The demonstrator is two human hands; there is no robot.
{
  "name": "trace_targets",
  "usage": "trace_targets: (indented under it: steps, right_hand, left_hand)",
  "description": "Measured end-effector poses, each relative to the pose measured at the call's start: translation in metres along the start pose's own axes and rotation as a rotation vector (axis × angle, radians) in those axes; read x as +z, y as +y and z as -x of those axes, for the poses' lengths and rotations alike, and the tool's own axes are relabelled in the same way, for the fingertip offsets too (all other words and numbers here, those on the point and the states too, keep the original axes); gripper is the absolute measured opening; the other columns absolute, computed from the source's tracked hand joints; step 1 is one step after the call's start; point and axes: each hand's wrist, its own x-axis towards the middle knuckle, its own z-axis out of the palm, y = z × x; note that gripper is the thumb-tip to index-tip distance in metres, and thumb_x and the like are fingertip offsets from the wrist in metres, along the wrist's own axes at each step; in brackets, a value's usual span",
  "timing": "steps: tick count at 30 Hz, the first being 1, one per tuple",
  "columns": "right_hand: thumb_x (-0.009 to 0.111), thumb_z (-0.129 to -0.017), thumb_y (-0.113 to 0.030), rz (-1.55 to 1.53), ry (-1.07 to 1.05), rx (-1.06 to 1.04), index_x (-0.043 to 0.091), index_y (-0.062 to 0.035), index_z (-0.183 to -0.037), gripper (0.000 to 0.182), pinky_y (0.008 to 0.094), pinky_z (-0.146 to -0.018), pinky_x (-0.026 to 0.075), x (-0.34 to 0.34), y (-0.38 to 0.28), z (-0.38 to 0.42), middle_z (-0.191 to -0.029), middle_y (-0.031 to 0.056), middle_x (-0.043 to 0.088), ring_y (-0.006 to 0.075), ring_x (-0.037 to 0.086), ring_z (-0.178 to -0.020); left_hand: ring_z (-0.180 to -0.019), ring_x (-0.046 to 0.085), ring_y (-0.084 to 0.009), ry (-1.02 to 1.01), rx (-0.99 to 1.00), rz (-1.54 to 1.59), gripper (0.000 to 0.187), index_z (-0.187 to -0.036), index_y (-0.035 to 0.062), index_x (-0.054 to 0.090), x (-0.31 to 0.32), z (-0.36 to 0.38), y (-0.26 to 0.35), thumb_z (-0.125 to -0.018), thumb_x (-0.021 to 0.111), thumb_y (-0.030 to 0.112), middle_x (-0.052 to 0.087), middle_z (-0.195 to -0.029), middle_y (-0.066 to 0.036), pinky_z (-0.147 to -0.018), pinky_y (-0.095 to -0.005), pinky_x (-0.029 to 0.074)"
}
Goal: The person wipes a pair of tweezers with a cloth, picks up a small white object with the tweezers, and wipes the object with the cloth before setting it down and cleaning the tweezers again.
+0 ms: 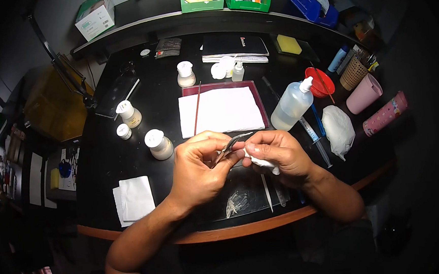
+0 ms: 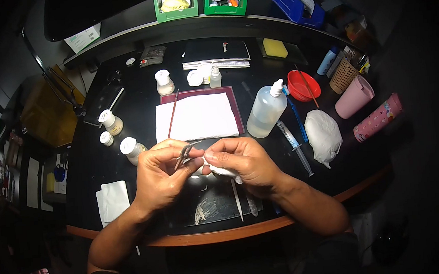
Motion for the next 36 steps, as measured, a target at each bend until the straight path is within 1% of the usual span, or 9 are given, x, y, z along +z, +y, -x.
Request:
trace_targets:
  steps: [2, 5, 8, 10, 12, 16, 19, 23, 36]
  right_hand:
    - [0.070, -0.094, -0.016, -0.067, -0.023, 0.078, 0.068, 0.0017, -0.102, 0.019, 0.0206, -0.077, 0.049, 0.000, -0.006, 0.003, -0.091, 0.0070, 0.071, 0.0065, 0.064, -0.084]
    - [0.074, -0.091, -0.016, 0.199, 0.036, -0.068, 0.067, 0.0022, -0.102, 0.022, 0.0220, -0.078, 0.049, 0.008, -0.007, 0.005, -0.091, 0.0063, 0.070, 0.0073, 0.064, -0.085]
    - [0.078, -0.088, -0.015, 0.450, 0.104, -0.340, 0.067, 0.0026, -0.102, 0.024, 0.0238, -0.077, 0.049, 0.010, 0.001, 0.002, -0.090, 0.0050, 0.070, 0.0081, 0.063, -0.086]
    - [0.078, -0.084, -0.009, 0.612, 0.189, -0.426, 0.071, 0.0019, -0.097, 0.018, 0.0262, -0.071, 0.050, 0.012, 0.000, 0.003, -0.088, 0.0088, 0.070, 0.0125, 0.066, -0.081]
    - [0.078, -0.081, -0.006, 0.852, 0.237, -0.615, 0.072, 0.0015, -0.094, 0.015, 0.0266, -0.067, 0.050, 0.012, 0.001, 0.001, -0.085, 0.0112, 0.070, 0.0149, 0.067, -0.078]
    - [0.078, -0.076, -0.002, 0.941, 0.309, -0.802, 0.073, 0.0013, -0.091, 0.016, 0.0276, -0.060, 0.050, 0.015, 0.002, 0.002, -0.077, 0.0116, 0.067, 0.0186, 0.067, -0.072]
    - [0.079, -0.073, -0.001, 1.033, 0.357, -0.939, 0.073, 0.0009, -0.091, 0.018, 0.0282, -0.056, 0.048, 0.017, 0.000, 0.003, -0.074, 0.0095, 0.065, 0.0186, 0.064, -0.067]
    - [0.079, -0.070, 0.001, 1.122, 0.367, -1.055, 0.073, 0.0005, -0.088, 0.019, 0.0293, -0.054, 0.046, 0.016, -0.001, 0.002, -0.073, 0.0081, 0.064, 0.0186, 0.059, -0.062]
    - [0.075, -0.068, 0.002, 1.224, 0.382, -1.090, 0.072, -0.0003, -0.085, 0.017, 0.0312, -0.054, 0.047, 0.017, -0.001, 0.002, -0.070, 0.0073, 0.062, 0.0210, 0.059, -0.061]
  left_hand:
    - [-0.068, 0.059, -0.0033, 0.007, -0.036, -0.095, 0.008, -0.093, -0.0022, 0.075, -0.004, 0.000, 0.000, -0.086, 0.075, 0.001, 0.068, -0.083, -0.004, -0.057, -0.0190, 0.044]
    - [-0.068, 0.056, -0.0032, 0.027, -0.133, -0.144, 0.006, -0.092, -0.0020, 0.074, -0.004, 0.000, 0.001, -0.089, 0.073, 0.003, 0.065, -0.076, -0.001, -0.060, -0.0193, 0.042]
    - [-0.061, 0.050, -0.0010, 0.032, -0.140, -0.185, 0.010, -0.090, -0.0025, 0.073, -0.002, 0.001, 0.001, -0.092, 0.071, 0.007, 0.062, -0.067, 0.003, -0.055, -0.0191, 0.038]
    - [-0.057, 0.047, -0.0002, 0.014, -0.072, -0.264, 0.013, -0.090, -0.0031, 0.072, -0.002, 0.000, 0.001, -0.093, 0.070, 0.009, 0.060, -0.063, 0.004, -0.051, -0.0193, 0.035]
    - [-0.056, 0.046, -0.0002, -0.015, -0.146, -0.245, 0.017, -0.090, -0.0031, 0.072, -0.003, 0.001, 0.001, -0.094, 0.069, 0.013, 0.058, -0.063, 0.004, -0.050, -0.0193, 0.032]
    - [-0.052, 0.045, -0.0041, -0.046, -0.279, -0.053, 0.021, -0.090, -0.0023, 0.074, -0.001, -0.001, 0.010, -0.095, 0.064, 0.015, 0.055, -0.056, 0.000, -0.048, -0.0234, 0.033]
    - [-0.053, 0.044, -0.0060, -0.153, -0.444, 0.246, 0.029, -0.097, -0.0068, 0.072, -0.010, 0.000, 0.012, -0.096, 0.053, 0.015, 0.056, -0.062, -0.003, -0.049, -0.0249, 0.035]
    - [-0.054, 0.047, -0.0084, -0.129, -0.318, 0.280, 0.035, -0.102, -0.0108, 0.070, -0.006, 0.000, 0.008, -0.096, 0.046, 0.014, 0.059, -0.077, -0.009, -0.050, -0.0255, 0.036]
    - [-0.069, 0.054, -0.0073, -0.102, -0.302, 0.066, 0.023, -0.106, -0.0074, 0.070, 0.000, 0.005, 0.008, -0.094, 0.057, 0.008, 0.063, -0.092, -0.009, -0.059, -0.0237, 0.042]
